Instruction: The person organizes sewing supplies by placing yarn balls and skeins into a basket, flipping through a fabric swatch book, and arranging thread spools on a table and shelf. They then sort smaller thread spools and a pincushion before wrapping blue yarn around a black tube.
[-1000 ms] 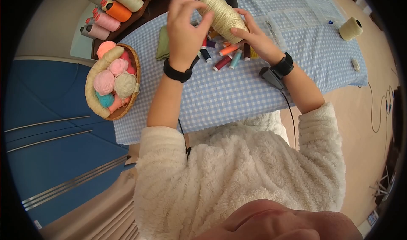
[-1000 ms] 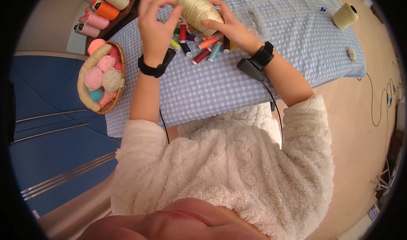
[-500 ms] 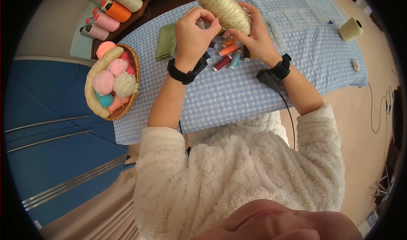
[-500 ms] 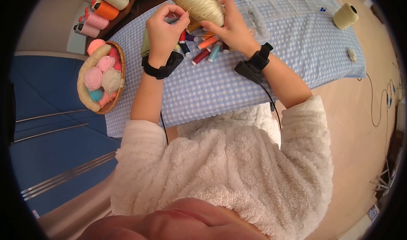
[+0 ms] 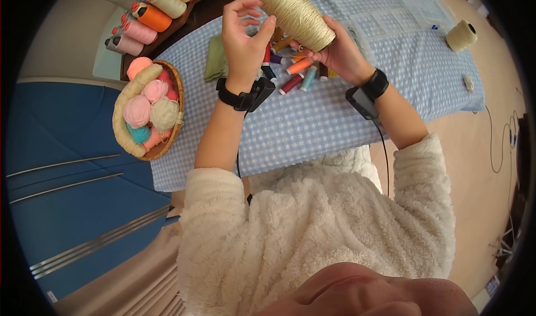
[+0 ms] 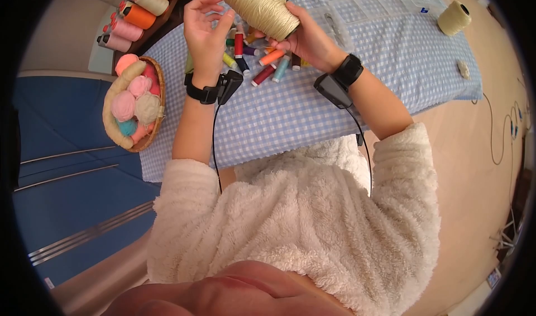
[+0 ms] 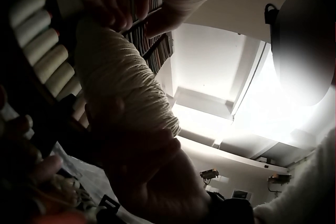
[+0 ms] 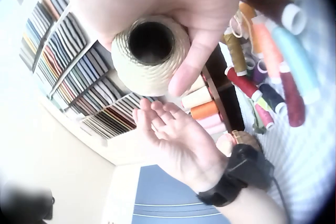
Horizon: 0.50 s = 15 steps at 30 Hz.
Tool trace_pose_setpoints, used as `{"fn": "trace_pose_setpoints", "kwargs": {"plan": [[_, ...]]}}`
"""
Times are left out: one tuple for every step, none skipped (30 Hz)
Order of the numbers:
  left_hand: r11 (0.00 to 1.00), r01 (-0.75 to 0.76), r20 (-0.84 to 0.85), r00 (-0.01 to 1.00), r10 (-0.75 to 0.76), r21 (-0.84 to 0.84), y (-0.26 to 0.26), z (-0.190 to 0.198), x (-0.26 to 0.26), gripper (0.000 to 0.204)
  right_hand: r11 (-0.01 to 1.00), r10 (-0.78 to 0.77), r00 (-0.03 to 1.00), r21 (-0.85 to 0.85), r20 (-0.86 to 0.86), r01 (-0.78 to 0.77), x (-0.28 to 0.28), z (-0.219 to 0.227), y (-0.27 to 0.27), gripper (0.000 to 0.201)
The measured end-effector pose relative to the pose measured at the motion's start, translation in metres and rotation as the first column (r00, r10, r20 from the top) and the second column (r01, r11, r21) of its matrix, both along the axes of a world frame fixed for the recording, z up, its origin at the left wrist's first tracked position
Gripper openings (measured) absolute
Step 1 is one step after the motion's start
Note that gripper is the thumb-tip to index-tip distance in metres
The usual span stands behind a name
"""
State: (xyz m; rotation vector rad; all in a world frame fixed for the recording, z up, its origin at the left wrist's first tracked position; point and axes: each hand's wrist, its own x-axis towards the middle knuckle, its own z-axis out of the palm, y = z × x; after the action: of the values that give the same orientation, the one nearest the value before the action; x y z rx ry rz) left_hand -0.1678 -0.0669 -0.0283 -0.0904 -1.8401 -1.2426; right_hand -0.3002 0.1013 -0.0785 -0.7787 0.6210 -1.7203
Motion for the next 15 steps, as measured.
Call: {"fn": "trace_pose_setpoints", "kwargs": {"plan": [[0.992, -0.095, -0.019, 0.995, 0.093, -0.085, 0.0, 0.002, -0.002, 0.038, 0.999, 0.033, 0.999, -0.009, 0.029, -0.032, -0.001, -0.002, 0.0, 0.061], [0.968, -0.19, -0.046, 0.982, 0.184, -0.167, 0.0, 0.004, -0.002, 0.041, 0.998, 0.066, 0.996, -0.018, 0.058, -0.065, -0.001, -0.002, 0.0, 0.062], [0.999, -0.02, 0.029, 0.999, 0.021, -0.029, 0.001, 0.003, -0.001, 0.049, 0.995, 0.099, 0.991, -0.029, 0.087, -0.097, 0.0, -0.003, 0.0, 0.064], [0.983, 0.143, 0.079, 0.985, -0.153, 0.119, 0.002, 0.003, 0.001, 0.057, 0.984, 0.172, 0.981, -0.064, 0.093, -0.167, -0.002, -0.004, 0.0, 0.065], [0.918, 0.29, 0.102, 0.94, -0.327, 0.271, 0.003, 0.002, 0.002, 0.066, 0.967, 0.245, 0.965, -0.099, 0.097, -0.236, -0.004, -0.004, -0.001, 0.065], [0.897, 0.287, 0.09, 0.938, -0.335, 0.337, 0.002, 0.002, 0.001, 0.062, 0.944, 0.316, 0.943, -0.134, 0.099, -0.302, -0.004, -0.003, -0.002, 0.066], [0.871, 0.284, 0.078, 0.937, -0.341, 0.401, 0.002, 0.002, 0.0, 0.059, 0.973, 0.23, 0.971, -0.03, 0.065, -0.229, -0.003, -0.002, 0.0, 0.063], [0.841, 0.28, 0.065, 0.936, -0.347, 0.463, 0.002, 0.002, 0.0, 0.056, 0.987, 0.146, 0.989, 0.072, 0.021, -0.147, 0.003, 0.007, 0.003, 0.061], [0.868, 0.22, 0.124, 0.945, -0.303, 0.446, 0.002, 0.004, 0.001, 0.059, 0.984, 0.065, 0.997, 0.169, -0.031, -0.059, 0.009, 0.013, 0.005, 0.059], [0.891, 0.159, 0.182, 0.949, -0.256, 0.425, 0.003, 0.005, 0.004, 0.062, 0.986, -0.064, 0.98, 0.141, -0.187, 0.091, 0.015, 0.013, 0.003, 0.057], [0.911, 0.097, 0.239, 0.949, -0.206, 0.4, 0.003, 0.006, 0.006, 0.066, 0.968, -0.192, 0.923, 0.09, -0.334, 0.234, 0.021, 0.012, 0.0, 0.057], [0.932, 0.055, 0.277, 0.947, -0.162, 0.358, 0.0, 0.004, 0.006, 0.065, 0.931, -0.314, 0.828, 0.019, -0.465, 0.363, 0.025, 0.009, -0.002, 0.057], [0.95, 0.015, 0.313, 0.942, -0.118, 0.312, -0.004, 0.0, 0.005, 0.064, 0.938, -0.277, 0.758, 0.007, -0.59, 0.348, 0.019, 0.0, -0.004, 0.062], [0.964, -0.023, 0.347, 0.935, -0.072, 0.264, -0.008, -0.004, 0.002, 0.063, 0.934, -0.274, 0.751, 0.02, -0.601, 0.357, 0.021, -0.002, -0.004, 0.062], [0.964, -0.031, 0.351, 0.934, -0.066, 0.263, -0.015, -0.009, 0.0, 0.061, 0.93, -0.271, 0.744, 0.033, -0.611, 0.366, 0.023, -0.002, -0.004, 0.062]]}}
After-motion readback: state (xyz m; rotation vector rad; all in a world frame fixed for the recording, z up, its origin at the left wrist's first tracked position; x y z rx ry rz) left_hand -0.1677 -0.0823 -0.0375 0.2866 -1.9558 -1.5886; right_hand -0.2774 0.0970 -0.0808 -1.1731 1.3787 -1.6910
